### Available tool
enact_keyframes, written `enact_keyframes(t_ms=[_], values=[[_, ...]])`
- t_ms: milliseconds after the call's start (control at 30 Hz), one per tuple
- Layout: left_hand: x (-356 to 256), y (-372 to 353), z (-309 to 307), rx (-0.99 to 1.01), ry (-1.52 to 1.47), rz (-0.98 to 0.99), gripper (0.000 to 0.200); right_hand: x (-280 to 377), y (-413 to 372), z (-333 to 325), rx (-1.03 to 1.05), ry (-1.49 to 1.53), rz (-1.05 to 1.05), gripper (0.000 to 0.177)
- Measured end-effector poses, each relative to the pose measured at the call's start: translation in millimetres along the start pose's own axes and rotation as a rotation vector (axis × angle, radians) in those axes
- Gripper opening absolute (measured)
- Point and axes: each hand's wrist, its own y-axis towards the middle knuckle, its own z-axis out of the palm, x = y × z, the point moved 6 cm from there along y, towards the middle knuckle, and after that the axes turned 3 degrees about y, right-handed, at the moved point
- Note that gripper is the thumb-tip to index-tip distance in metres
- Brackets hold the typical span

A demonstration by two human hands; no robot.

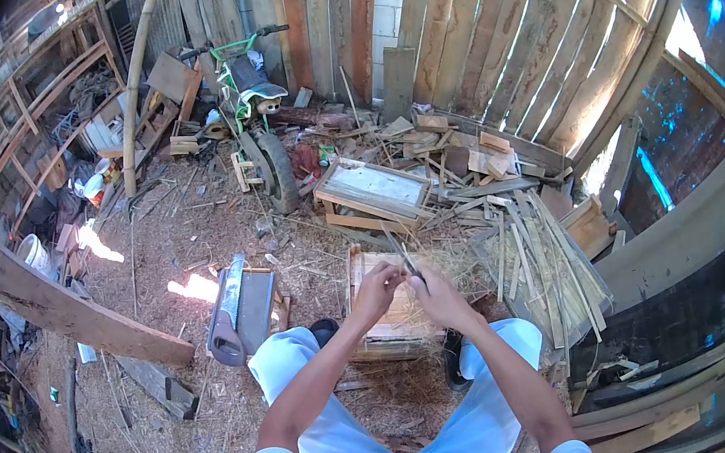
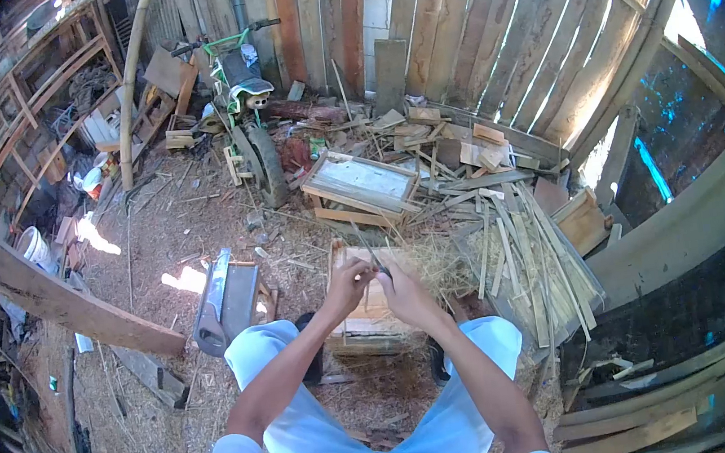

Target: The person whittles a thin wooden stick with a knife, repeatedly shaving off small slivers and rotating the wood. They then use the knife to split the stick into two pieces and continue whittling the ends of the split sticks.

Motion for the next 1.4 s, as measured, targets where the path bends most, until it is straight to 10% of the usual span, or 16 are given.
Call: enact_keyframes(t_ms=[267,433,1400], values=[[-11.9,-12.3,-29.7,-0.268,0.071,-0.041,0.025,-17.5,-13.1,8.2,0.057,-0.220,0.199,0.028],[-81.0,9.8,-45.7,-0.165,0.215,0.187,0.024,-16.5,-6.7,23.2,0.054,-0.129,0.212,0.026],[-24.1,3.3,-19.6,-0.044,0.085,-0.003,0.013,-64.4,-36.3,89.6,0.177,-0.147,0.433,0.024]])
